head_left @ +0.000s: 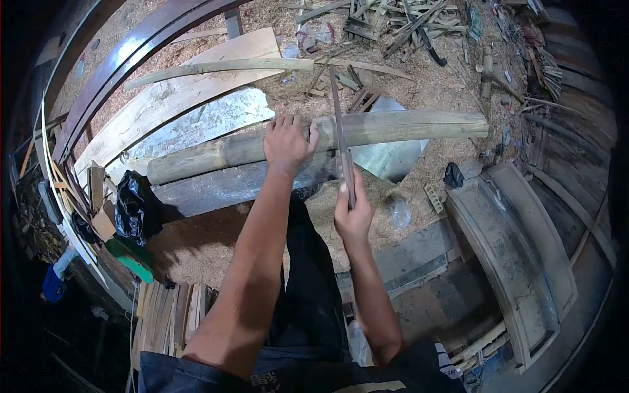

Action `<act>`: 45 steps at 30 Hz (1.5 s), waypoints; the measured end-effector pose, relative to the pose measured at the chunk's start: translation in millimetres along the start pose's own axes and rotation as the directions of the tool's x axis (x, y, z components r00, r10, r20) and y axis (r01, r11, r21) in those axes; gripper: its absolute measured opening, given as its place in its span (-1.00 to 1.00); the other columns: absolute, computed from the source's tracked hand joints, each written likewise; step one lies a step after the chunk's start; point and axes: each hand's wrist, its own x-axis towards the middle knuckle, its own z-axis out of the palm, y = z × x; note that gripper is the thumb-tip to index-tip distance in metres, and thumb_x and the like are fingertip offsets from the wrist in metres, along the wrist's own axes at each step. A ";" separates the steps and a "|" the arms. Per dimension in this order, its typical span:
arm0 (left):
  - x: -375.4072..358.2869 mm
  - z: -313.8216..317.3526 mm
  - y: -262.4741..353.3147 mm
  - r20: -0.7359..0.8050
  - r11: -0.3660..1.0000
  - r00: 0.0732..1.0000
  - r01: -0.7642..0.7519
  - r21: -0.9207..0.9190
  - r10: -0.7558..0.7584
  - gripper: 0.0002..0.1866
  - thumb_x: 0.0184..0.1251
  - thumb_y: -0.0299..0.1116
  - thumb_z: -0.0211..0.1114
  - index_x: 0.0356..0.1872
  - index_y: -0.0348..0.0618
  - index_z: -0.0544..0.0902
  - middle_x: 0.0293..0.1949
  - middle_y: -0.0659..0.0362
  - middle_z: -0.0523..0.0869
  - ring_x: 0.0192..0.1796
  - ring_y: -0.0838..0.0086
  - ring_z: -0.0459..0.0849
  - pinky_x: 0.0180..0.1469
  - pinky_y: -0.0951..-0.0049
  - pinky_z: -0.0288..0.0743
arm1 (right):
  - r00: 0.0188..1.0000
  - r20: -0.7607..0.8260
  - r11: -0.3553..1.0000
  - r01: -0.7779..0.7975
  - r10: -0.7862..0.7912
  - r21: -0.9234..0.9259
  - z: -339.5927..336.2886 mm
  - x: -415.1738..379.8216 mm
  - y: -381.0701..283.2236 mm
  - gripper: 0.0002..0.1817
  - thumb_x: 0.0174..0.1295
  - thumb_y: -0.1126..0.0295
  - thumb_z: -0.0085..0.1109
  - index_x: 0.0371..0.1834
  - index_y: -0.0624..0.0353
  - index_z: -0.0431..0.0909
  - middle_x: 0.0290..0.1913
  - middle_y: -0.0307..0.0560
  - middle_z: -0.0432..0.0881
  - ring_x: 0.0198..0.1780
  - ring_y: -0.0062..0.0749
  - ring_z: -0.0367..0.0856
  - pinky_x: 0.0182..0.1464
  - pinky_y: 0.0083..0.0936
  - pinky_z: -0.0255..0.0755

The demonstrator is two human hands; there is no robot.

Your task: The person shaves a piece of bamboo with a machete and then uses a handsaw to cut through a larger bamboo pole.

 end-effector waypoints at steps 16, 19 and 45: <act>6.7 -7.4 1.3 0.046 1.000 0.999 0.010 0.000 -0.010 -0.58 0.38 -0.01 0.15 -0.11 -0.17 0.72 -0.11 0.02 0.78 0.04 0.16 0.71 0.17 0.11 0.44 | 0.996 -0.006 0.996 -0.084 0.084 0.028 -0.3 -3.5 -6.9 -0.55 0.52 0.38 0.10 0.43 0.26 0.46 -0.33 0.02 0.66 -0.43 -0.54 0.55 -0.36 -0.49 0.48; 6.4 -6.3 1.8 0.071 1.000 0.997 0.023 0.000 -0.023 -0.59 0.38 -0.01 0.15 -0.12 -0.17 0.71 -0.11 0.02 0.78 0.04 0.16 0.71 0.17 0.11 0.44 | 0.991 0.007 0.990 -0.137 0.137 0.024 -15.9 -70.6 0.6 -0.52 0.52 0.38 0.11 0.44 0.31 0.44 -0.32 0.01 0.69 -0.42 -0.57 0.56 -0.33 -0.53 0.50; -1.5 1.9 -1.9 -0.130 0.999 0.991 -0.007 -0.045 0.001 -0.67 0.30 -0.12 0.21 -0.20 -0.16 0.75 -0.22 -0.01 0.78 -0.10 0.10 0.74 0.08 0.14 0.53 | 0.993 0.117 0.997 0.024 -0.032 0.069 -15.2 -27.7 14.9 -0.41 0.54 0.27 0.07 0.51 0.39 0.31 -0.11 0.34 0.74 -0.20 0.03 0.84 -0.20 -0.27 0.63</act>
